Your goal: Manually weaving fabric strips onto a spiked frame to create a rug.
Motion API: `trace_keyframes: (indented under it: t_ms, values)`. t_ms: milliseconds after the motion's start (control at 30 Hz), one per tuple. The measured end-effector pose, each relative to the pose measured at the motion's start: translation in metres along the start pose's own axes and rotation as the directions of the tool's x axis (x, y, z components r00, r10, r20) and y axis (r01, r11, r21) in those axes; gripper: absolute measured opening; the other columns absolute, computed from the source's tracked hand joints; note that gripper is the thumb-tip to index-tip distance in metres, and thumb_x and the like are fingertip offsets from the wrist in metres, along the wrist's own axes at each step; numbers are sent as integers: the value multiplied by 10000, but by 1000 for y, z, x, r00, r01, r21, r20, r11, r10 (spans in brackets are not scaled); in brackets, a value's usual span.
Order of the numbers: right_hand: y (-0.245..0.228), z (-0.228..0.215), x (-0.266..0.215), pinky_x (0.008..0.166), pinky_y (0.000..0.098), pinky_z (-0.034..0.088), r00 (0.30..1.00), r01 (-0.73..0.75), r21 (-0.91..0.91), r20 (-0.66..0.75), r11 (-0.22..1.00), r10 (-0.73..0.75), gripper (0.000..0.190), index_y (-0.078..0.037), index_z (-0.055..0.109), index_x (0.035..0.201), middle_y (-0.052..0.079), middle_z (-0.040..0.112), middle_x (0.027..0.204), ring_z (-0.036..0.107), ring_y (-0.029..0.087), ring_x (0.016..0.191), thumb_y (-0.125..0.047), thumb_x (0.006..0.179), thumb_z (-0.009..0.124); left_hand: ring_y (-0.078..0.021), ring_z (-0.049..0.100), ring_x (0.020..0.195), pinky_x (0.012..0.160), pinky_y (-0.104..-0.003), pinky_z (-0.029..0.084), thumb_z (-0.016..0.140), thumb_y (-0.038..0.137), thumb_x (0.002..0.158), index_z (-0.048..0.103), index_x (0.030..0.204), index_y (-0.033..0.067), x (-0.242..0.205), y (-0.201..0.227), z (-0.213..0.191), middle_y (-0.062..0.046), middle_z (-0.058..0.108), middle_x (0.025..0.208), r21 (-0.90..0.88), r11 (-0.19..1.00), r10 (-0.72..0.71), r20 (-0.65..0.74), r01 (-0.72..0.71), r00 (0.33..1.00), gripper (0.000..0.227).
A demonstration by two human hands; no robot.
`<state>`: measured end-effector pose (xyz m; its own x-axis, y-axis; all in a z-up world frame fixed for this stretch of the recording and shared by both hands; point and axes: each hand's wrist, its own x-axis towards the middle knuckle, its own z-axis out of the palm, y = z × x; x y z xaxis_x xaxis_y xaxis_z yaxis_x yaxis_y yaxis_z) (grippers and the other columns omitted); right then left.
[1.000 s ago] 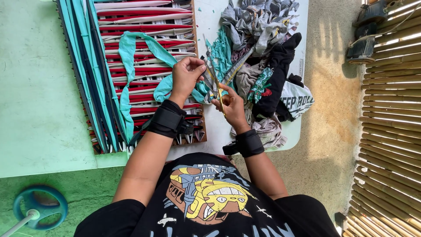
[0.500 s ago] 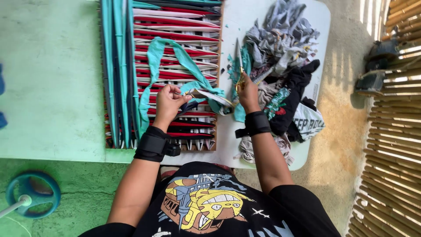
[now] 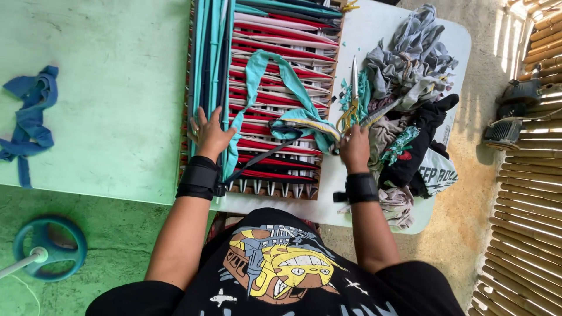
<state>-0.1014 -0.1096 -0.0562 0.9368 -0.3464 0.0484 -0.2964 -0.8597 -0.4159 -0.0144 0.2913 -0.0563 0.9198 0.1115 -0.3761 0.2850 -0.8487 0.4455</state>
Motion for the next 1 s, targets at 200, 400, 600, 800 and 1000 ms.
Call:
trace_keyframes:
  t_ms: [200,400,600,800,1000]
  values:
    - [47,73,-66,890,530,523,970,-200,-36,137,979,203,153,-61,678,1038,258,681,1028,644,448,981,-135,907,648,-472,36,1565,1224,-714,35,798,526,843,306,1618,267,50,-63,44,-273,51,1660,119,969,196,148,-215,969,954]
    - [41,90,-87,923,526,524,946,-173,-109,257,979,196,517,-134,717,1292,265,667,1106,646,453,1053,2,822,548,-502,258,1476,1179,-692,195,807,468,828,350,1589,230,49,-49,13,-304,174,1624,174,954,197,245,-243,949,919]
    - [101,134,-83,943,468,502,981,119,-230,180,966,-78,552,-153,766,1200,336,634,1187,573,483,1219,10,701,596,-363,593,1273,1016,-519,514,788,398,829,590,1444,256,58,-47,-8,-136,640,1362,229,923,266,206,-311,942,661]
    - [77,98,-74,1028,467,493,860,-241,-171,419,955,292,523,-160,686,1343,271,656,1294,625,436,1179,-39,853,551,-344,657,1158,996,-487,527,818,386,824,717,1291,246,67,-43,-36,-91,708,1240,150,941,266,221,-302,938,498]
    - [97,114,-70,1030,447,471,894,-67,-179,426,981,139,630,-226,713,1323,288,540,1411,603,449,1167,24,773,535,-313,681,1117,967,-484,543,797,403,862,709,1293,271,72,-34,-42,-61,725,1206,200,950,172,301,-239,938,460]
